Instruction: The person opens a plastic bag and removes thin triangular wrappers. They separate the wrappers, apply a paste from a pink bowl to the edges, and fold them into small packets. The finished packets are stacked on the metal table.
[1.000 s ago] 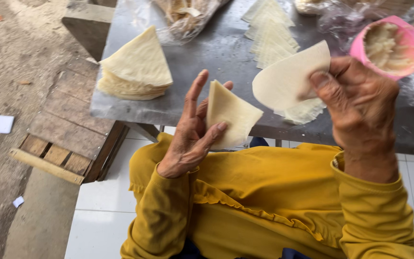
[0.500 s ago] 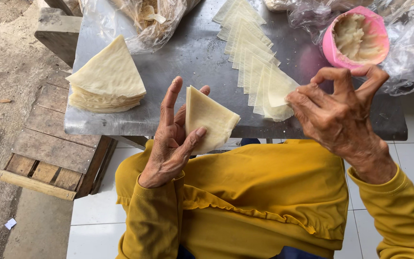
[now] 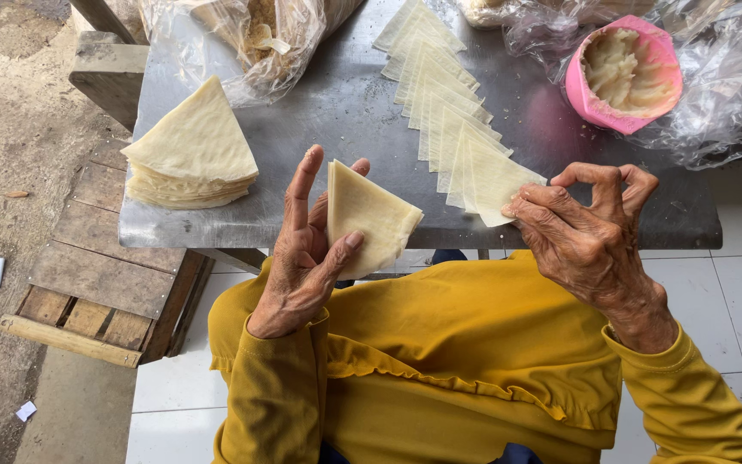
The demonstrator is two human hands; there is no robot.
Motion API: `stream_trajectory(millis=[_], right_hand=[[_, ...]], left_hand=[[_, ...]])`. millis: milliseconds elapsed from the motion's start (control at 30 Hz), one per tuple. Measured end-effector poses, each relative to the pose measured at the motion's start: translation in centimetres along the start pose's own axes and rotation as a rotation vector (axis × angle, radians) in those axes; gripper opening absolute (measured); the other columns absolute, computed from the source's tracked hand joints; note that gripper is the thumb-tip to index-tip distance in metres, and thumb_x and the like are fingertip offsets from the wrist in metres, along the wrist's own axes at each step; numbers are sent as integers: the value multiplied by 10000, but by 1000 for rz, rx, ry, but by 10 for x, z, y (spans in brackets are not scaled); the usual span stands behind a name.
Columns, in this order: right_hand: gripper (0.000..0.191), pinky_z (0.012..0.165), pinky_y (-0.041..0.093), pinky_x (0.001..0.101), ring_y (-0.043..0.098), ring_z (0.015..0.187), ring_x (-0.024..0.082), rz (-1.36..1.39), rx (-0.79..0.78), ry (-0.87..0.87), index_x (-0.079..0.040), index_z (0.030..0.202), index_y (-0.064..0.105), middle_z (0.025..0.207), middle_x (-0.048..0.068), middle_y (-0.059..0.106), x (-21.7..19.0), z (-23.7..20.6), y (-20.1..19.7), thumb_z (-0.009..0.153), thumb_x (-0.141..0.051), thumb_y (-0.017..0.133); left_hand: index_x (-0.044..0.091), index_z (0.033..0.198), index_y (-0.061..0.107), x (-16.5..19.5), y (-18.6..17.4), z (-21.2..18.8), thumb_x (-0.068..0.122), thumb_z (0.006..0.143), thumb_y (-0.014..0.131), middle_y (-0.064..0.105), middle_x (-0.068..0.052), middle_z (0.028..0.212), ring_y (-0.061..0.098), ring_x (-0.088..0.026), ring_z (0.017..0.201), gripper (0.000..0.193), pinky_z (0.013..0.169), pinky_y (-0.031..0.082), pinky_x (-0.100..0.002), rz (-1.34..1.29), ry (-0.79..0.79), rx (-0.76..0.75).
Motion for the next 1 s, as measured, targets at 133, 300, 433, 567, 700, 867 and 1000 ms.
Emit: stream_trajectory(millis=[133,300,433,567,700,867,1000], right_hand=[[196,1037,281,491,540,1134,223,43,-18,34,-193,1074,780,1146,-92,725,-2,2,-2,897,-255,841],[397,1014,283,485,449,1136,301,131,25,77,-154,1070,778,1128,-29,709,-8,12,-17,824,-462,827],[370,1028,312,478,408,1138,333,217,68,97,-116,1054,772,1095,0,689,-26,25,-33,836,-410,820],[183,1031,326,447,438,1187,285,245,66,1,-153,1017,799,1119,-58,722,-65,46,-21,891,-245,895],[247,988,291,474,442,1150,276,244,123,-173,-179,1052,812,1132,-78,717,-100,66,-8,860,-285,925],[193,994,275,450,462,1157,267,297,136,-144,-206,1080,814,1142,-106,725,-102,80,-2,905,-225,894],[160,1000,303,423,498,1127,254,507,82,-67,-182,1071,789,1123,-77,735,-94,83,8,917,-193,833]], left_hand=[[202,1669,2,2,1,0,85,1021,642,354,-211,1698,482,-293,1491,918,1179,513,-446,-14,-1,2],[223,1661,-52,9,6,-3,62,924,762,230,-203,1735,400,-307,1535,1110,1233,470,-479,-117,52,-90],[239,1664,-79,15,5,-10,-12,918,767,121,-169,1764,243,-262,1621,1155,1321,343,-443,-187,118,-141],[256,1661,-104,15,2,-8,-35,965,724,88,-124,1776,204,-215,1641,1120,1360,296,-385,-237,113,-165],[235,1663,-106,9,-2,-6,-44,881,693,81,-120,1770,252,-257,1575,1153,1160,417,-366,-313,16,-118],[219,1674,-35,10,-2,-6,-79,967,711,86,-115,1766,209,-237,1588,1070,1326,314,-399,-233,139,-166],[217,1659,-22,7,-4,-7,-52,972,736,64,-112,1763,179,-251,1638,1058,1363,292,-436,-200,151,-174]])
Point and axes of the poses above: each hand's wrist, its own z-axis towards the middle knuckle, its own y-axis out of the palm, x = y × z, the point moved 6 cm from there along z, towards the middle knuckle
